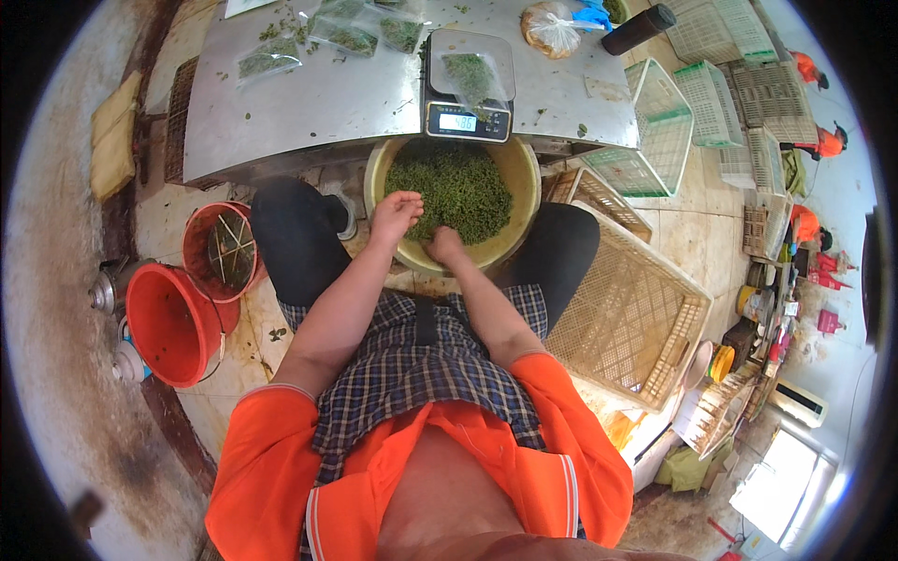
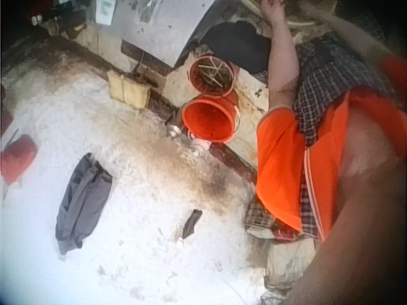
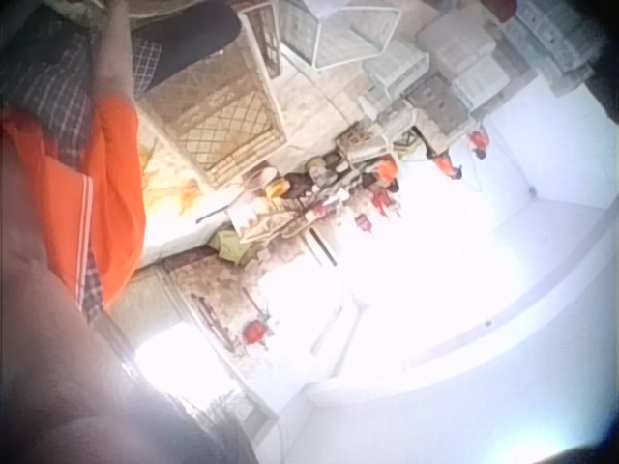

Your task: The person scoops green herbs from a bowl into small plastic bags placed on a digital scale, adjusts the amount to reach a target weight, and sets the filled bags aside. The process is repeated continuously.

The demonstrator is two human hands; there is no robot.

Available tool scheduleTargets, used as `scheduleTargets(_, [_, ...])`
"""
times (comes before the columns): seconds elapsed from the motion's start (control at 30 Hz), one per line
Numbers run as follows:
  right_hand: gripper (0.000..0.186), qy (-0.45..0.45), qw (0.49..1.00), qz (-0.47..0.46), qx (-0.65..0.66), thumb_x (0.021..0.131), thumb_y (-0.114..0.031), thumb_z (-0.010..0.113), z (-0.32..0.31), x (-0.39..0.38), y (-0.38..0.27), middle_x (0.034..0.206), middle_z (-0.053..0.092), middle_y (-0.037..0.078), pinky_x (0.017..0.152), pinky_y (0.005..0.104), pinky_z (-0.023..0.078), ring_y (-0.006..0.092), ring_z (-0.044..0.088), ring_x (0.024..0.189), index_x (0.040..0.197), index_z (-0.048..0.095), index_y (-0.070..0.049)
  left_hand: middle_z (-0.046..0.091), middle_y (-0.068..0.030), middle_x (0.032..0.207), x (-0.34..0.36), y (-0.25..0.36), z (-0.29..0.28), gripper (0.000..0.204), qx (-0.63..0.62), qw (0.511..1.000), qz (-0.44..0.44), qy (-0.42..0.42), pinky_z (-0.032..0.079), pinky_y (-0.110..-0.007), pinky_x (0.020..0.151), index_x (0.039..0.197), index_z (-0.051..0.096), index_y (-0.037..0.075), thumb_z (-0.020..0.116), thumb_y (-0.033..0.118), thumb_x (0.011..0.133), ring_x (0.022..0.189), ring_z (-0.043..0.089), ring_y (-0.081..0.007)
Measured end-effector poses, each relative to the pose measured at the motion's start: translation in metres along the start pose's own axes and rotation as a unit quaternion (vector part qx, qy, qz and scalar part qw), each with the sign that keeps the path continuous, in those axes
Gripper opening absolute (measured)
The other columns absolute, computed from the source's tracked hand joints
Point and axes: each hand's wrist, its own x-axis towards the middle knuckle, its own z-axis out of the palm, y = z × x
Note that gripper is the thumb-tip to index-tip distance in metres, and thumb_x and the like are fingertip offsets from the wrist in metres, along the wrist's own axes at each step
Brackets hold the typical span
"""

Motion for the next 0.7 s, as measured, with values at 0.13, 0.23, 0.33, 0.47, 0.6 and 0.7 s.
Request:
scheduleTargets(0.13, [0.027, 0.053, 0.989, -0.009, 0.138, 0.074, -0.021, 0.07, -0.001, -0.007, -0.029, 0.08, 0.066, 0.023, 0.068, 0.0399, 0.052, 0.0337, 0.066, 0.077, 0.09, 0.067, 0.001, 0.063, -0.0082, 0.108, 0.001, -0.003, -0.004, 0.023, 0.019, 1.0, 0.001, 0.005, 0.051, -0.027, 0.077, 0.115, 0.058, 0.003, 0.051, 0.012, 0.096, 0.093, 0.062, -0.014])
scheduleTargets(0.23, [0.024, 0.068, 0.986, -0.031, 0.15, 0.075, -0.019, 0.07, -0.019, -0.012, -0.032, 0.073, 0.065, 0.022, 0.064, 0.0382, 0.051, 0.0316, 0.066, 0.069, 0.083, 0.066, 0.003, 0.064, -0.0078, 0.107, 0.014, -0.015, -0.007, 0.023, 0.109, 0.993, 0.04, 0.016, 0.05, -0.027, 0.076, 0.115, 0.059, 0.004, 0.052, 0.014, 0.095, 0.092, 0.062, -0.0137])
scheduleTargets(0.33, [0.02, 0.073, 0.981, -0.048, 0.173, 0.078, -0.016, 0.068, -0.064, -0.032, -0.053, 0.071, 0.065, 0.02, 0.062, 0.0374, 0.051, 0.0294, 0.066, 0.065, 0.083, 0.067, 0.004, 0.065, -0.0071, 0.1, 0.029, -0.041, -0.01, 0.024, 0.243, 0.963, 0.116, 0.026, 0.05, -0.026, 0.07, 0.112, 0.061, 0.004, 0.055, 0.019, 0.094, 0.085, 0.063, -0.0128])
scheduleTargets(0.47, [0.017, 0.153, 0.964, -0.072, 0.208, 0.08, -0.012, 0.064, -0.098, -0.05, -0.058, 0.072, 0.066, 0.019, 0.059, 0.0356, 0.05, 0.0275, 0.066, 0.062, 0.088, 0.068, 0.002, 0.065, -0.0064, 0.09, 0.02, -0.03, 0.008, 0.027, 0.192, 0.981, 0.021, -0.034, 0.049, -0.027, 0.063, 0.11, 0.061, 0.003, 0.058, 0.022, 0.092, 0.075, 0.062, -0.0117])
scheduleTargets(0.6, [0.018, 0.21, 0.958, -0.083, 0.177, 0.081, -0.012, 0.065, -0.115, -0.057, -0.055, 0.073, 0.066, 0.019, 0.059, 0.0342, 0.051, 0.0269, 0.066, 0.063, 0.093, 0.07, 0.001, 0.062, -0.0038, 0.073, 0.015, -0.021, 0.011, 0.023, 0.185, 0.979, 0.068, -0.054, 0.046, -0.027, 0.052, 0.102, 0.062, 0.002, 0.059, 0.022, 0.092, 0.06, 0.058, -0.0106])
scheduleTargets(0.7, [0.017, 0.271, 0.944, -0.107, 0.154, 0.08, -0.011, 0.065, -0.133, -0.06, -0.06, 0.073, 0.066, 0.019, 0.06, 0.0335, 0.051, 0.0265, 0.066, 0.063, 0.092, 0.07, 0.0, 0.06, -0.0019, 0.067, 0.009, -0.018, 0.012, 0.019, 0.145, 0.983, 0.11, -0.001, 0.043, -0.026, 0.048, 0.096, 0.062, 0.001, 0.059, 0.019, 0.092, 0.054, 0.055, -0.0096])
